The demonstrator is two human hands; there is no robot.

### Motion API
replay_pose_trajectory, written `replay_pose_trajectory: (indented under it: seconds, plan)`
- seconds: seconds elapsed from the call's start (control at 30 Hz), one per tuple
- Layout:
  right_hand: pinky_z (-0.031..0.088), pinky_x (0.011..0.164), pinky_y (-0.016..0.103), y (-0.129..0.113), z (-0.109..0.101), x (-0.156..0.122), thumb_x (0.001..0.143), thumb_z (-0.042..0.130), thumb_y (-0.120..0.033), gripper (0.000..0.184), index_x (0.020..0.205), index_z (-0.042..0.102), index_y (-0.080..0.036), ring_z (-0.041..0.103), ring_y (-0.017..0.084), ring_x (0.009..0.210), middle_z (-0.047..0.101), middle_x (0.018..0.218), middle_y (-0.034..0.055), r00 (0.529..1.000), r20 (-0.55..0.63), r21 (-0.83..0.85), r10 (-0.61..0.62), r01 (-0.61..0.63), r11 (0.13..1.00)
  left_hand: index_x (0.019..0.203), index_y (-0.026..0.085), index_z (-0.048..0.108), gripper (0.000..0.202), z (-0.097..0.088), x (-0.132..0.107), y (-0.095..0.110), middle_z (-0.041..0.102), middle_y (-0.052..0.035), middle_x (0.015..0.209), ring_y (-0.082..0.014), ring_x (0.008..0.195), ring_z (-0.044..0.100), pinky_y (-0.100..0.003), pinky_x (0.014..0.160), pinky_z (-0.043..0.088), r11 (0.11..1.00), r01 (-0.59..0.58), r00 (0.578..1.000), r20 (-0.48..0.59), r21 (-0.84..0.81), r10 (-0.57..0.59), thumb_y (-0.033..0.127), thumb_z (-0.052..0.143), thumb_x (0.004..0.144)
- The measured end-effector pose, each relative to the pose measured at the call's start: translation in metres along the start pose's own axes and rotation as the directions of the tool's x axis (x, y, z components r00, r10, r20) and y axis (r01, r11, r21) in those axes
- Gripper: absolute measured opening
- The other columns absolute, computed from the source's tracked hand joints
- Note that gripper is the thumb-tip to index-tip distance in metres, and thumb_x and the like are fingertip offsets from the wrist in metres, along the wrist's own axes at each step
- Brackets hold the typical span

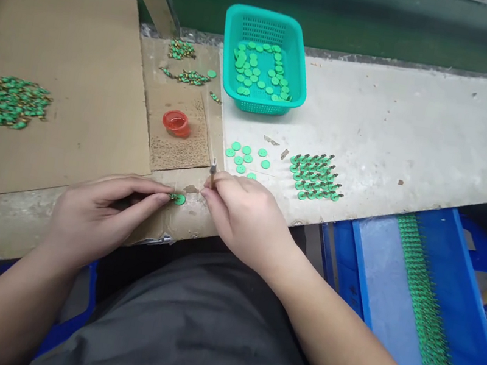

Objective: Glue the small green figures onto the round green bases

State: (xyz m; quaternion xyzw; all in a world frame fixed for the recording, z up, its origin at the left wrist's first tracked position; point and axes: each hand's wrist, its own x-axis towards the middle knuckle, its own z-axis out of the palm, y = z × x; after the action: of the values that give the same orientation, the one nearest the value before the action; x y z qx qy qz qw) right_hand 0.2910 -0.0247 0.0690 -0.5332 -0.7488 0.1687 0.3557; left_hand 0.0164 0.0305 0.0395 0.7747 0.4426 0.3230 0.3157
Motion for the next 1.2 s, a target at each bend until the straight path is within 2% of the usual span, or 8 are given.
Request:
replay_pose_trajectory:
  seconds: [0.13,0.27,0.37,0.5,0.63,0.9,1.07,1.2]
  plan:
    - [0.063,0.089,0.039,-0.001,0.000,-0.002,0.124,0.061,-0.025,0.022,0.105,0.073,-0.022,0.085,0.029,0.096,0.088,0.103,0.0116,1.000,0.021,-0.016,-0.004,0.004,1.000,0.108,0.035,0.092,0.012,0.001,0.000,-0.001,0.092,0.0059,0.108,-0.0128,0.092,0.085,-0.021,0.078,0.065,0.999,-0.029,1.000,0.011,0.015,0.029,0.041,0.082,0.111]
    - [0.060,0.088,0.039,-0.002,-0.005,-0.002,0.125,0.058,-0.027,0.022,0.110,0.073,-0.020,0.084,0.028,0.094,0.088,0.105,0.0125,0.994,0.109,-0.074,0.005,0.003,0.997,0.111,0.035,0.092,0.011,0.003,0.000,-0.002,0.092,0.0058,0.109,-0.0121,0.090,0.085,-0.021,0.078,0.065,0.998,-0.060,0.998,0.006,0.031,0.059,0.039,0.082,0.112]
    - [0.056,0.085,0.037,-0.004,-0.009,0.001,0.125,0.056,-0.029,0.024,0.108,0.071,-0.021,0.081,0.026,0.090,0.086,0.099,0.0103,0.984,0.176,-0.079,0.002,0.012,0.997,0.110,0.034,0.091,0.008,0.003,0.000,0.000,0.092,0.0061,0.110,-0.0130,0.094,0.086,-0.023,0.083,0.067,0.992,-0.119,0.993,-0.002,0.030,0.119,0.035,0.084,0.112]
    - [0.047,0.076,0.033,-0.007,-0.013,0.005,0.124,0.058,-0.030,0.025,0.103,0.069,-0.022,0.072,0.022,0.078,0.078,0.084,0.0043,0.980,0.200,-0.102,-0.002,0.023,0.994,0.112,0.035,0.090,0.006,0.003,-0.001,0.005,0.092,0.0070,0.110,-0.0142,0.097,0.088,-0.027,0.094,0.069,0.983,-0.182,0.983,-0.003,0.037,0.182,0.031,0.086,0.111]
    - [0.042,0.074,0.033,-0.004,-0.014,0.008,0.123,0.061,-0.029,0.025,0.101,0.071,-0.022,0.067,0.020,0.075,0.075,0.083,0.0024,0.971,0.238,-0.109,0.005,0.022,0.994,0.112,0.034,0.090,0.008,0.004,0.001,0.006,0.092,0.0059,0.110,-0.0149,0.096,0.088,-0.028,0.093,0.069,0.971,-0.231,0.973,-0.012,0.064,0.233,0.029,0.085,0.111]
    - [0.048,0.082,0.032,0.007,0.016,0.022,0.128,0.054,-0.034,0.038,0.098,0.073,-0.021,0.066,0.017,0.080,0.074,0.092,0.0017,0.978,0.181,0.120,-0.107,0.086,0.989,0.113,0.030,0.092,0.008,0.007,0.000,0.003,0.093,0.0064,0.110,-0.0102,0.095,0.087,-0.020,0.088,0.062,0.966,-0.232,0.971,-0.035,0.113,0.237,0.030,0.084,0.113]
    - [0.053,0.086,0.036,0.002,0.020,0.030,0.127,0.058,-0.041,0.035,0.102,0.077,-0.026,0.068,0.022,0.080,0.076,0.092,0.0026,0.967,0.251,0.079,-0.045,0.026,0.997,0.111,0.030,0.093,0.010,0.009,-0.001,0.004,0.092,0.0072,0.107,-0.0099,0.090,0.085,-0.020,0.082,0.061,0.978,-0.182,0.981,-0.052,0.100,0.188,0.034,0.085,0.113]
    - [0.055,0.086,0.037,0.005,0.021,0.031,0.127,0.060,-0.050,0.037,0.103,0.079,-0.029,0.068,0.024,0.080,0.080,0.093,0.0029,0.967,0.254,0.070,-0.033,0.016,0.997,0.110,0.031,0.093,0.009,0.010,-0.001,0.004,0.092,0.0082,0.105,-0.0092,0.088,0.084,-0.019,0.080,0.060,0.981,-0.169,0.983,-0.060,0.090,0.175,0.035,0.085,0.112]
